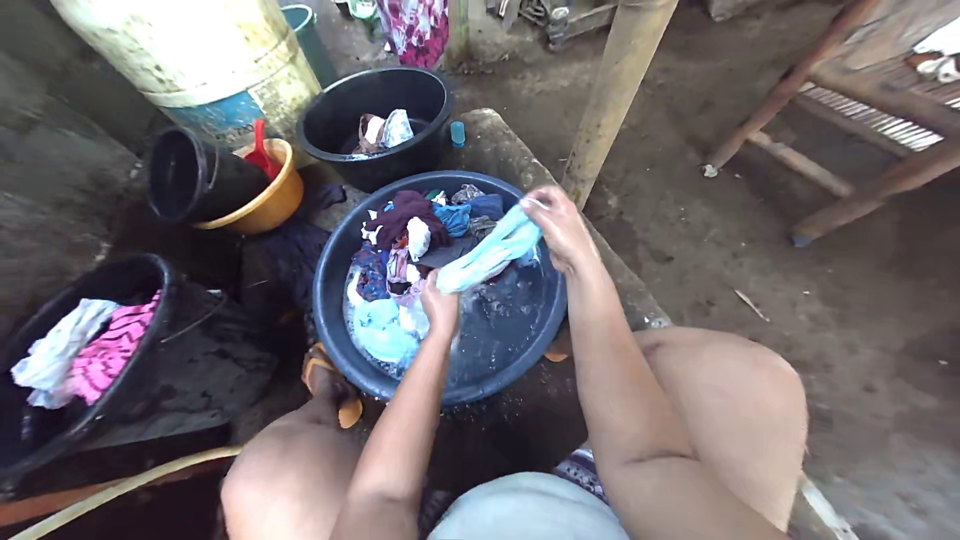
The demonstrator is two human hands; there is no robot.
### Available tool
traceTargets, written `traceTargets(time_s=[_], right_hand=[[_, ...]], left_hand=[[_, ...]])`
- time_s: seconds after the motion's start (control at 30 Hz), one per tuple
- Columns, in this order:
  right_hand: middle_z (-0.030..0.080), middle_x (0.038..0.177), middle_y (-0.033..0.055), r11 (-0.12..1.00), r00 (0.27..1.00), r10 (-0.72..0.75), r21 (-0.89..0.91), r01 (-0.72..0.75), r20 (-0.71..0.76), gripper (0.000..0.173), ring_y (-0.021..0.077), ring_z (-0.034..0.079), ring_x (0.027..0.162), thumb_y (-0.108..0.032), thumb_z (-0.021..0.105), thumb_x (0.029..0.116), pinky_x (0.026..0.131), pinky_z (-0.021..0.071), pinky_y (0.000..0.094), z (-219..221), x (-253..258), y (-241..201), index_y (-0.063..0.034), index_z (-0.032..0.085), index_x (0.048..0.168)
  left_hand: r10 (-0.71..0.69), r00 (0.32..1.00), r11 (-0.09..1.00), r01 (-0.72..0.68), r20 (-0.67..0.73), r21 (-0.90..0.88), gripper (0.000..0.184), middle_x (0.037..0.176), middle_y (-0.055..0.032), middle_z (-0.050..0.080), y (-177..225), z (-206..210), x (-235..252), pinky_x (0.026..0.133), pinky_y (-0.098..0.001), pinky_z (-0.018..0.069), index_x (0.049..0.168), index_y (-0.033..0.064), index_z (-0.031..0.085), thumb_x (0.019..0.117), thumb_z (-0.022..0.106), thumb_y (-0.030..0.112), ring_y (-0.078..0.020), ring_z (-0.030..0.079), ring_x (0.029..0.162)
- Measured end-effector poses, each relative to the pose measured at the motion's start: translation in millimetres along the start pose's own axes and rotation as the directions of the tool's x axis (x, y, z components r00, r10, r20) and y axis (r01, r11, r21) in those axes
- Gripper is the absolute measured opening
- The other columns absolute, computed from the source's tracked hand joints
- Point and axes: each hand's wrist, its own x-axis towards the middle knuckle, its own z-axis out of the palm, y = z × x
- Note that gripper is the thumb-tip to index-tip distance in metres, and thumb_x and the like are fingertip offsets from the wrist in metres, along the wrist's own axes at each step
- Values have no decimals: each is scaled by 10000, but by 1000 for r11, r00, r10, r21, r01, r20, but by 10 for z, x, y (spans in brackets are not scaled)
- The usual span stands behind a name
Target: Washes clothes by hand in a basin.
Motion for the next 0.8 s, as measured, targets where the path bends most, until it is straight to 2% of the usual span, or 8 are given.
traceTargets(time_s=[0.17,0.33,0.43,0.53,0.6,0.7,0.73,0.8], right_hand=[[561,1390,245,874,911,411,294,-386,-26,437,315,584,1228,-235,499,1092,1010,508,479,394,-80,1177,21,482,1445],[616,1295,121,532,882,454,757,-379,122,602,206,626,1118,-522,201,1112,902,552,399,820,-203,1145,-106,440,1477],[655,1207,113,376,909,402,886,-272,108,585,217,666,1057,-555,270,1092,865,585,413,791,-125,1072,-117,449,1435],[624,1209,141,458,922,388,863,-211,20,434,217,661,1039,-291,418,1110,875,589,432,673,-16,1102,-92,349,1489],[608,1227,154,571,949,314,791,-220,38,562,210,658,1022,-151,542,1050,861,590,415,626,7,1068,-92,278,1542],[673,1089,90,707,954,53,664,-244,294,809,187,704,910,-205,838,746,792,628,394,690,-101,973,-91,371,1396],[695,1085,55,729,919,-24,636,-254,394,868,171,713,914,-252,894,687,807,629,387,739,-146,912,-104,403,1388],[713,1123,30,752,863,-75,597,-279,499,959,160,722,943,-276,915,668,842,628,379,836,-235,787,-105,405,1462]], left_hand=[[-111,993,683,49,-37,-729,356,1165,-155,633,650,354,152,870,-422,567,1360,7,489,1011,557,25,-210,644,1011],[-131,988,353,129,88,-926,344,1228,-103,619,821,632,186,913,-436,551,1429,134,431,1085,426,129,-214,630,1080],[-153,980,403,177,125,-898,391,1250,-113,601,532,561,212,895,-413,553,1489,146,343,1099,353,125,-205,627,1076],[-107,939,812,272,325,-516,652,1374,-210,572,-43,109,125,876,-441,579,1577,67,287,990,563,4,-272,641,1113],[-160,780,873,398,605,-282,749,1411,-228,544,-266,-198,-8,903,-486,572,1614,97,217,991,633,88,-322,642,1132],[-46,625,691,583,779,-427,787,1417,-199,577,-403,-309,-179,892,-479,585,1616,150,48,1038,257,640,-336,672,1147],[-93,694,552,632,714,-543,854,1304,-183,646,-318,-268,-171,841,-465,596,1579,152,194,984,112,759,-317,693,1073],[-264,816,281,574,514,-769,755,1026,-124,723,-71,-211,-31,752,-428,618,1315,110,525,1020,186,718,-245,718,900]])
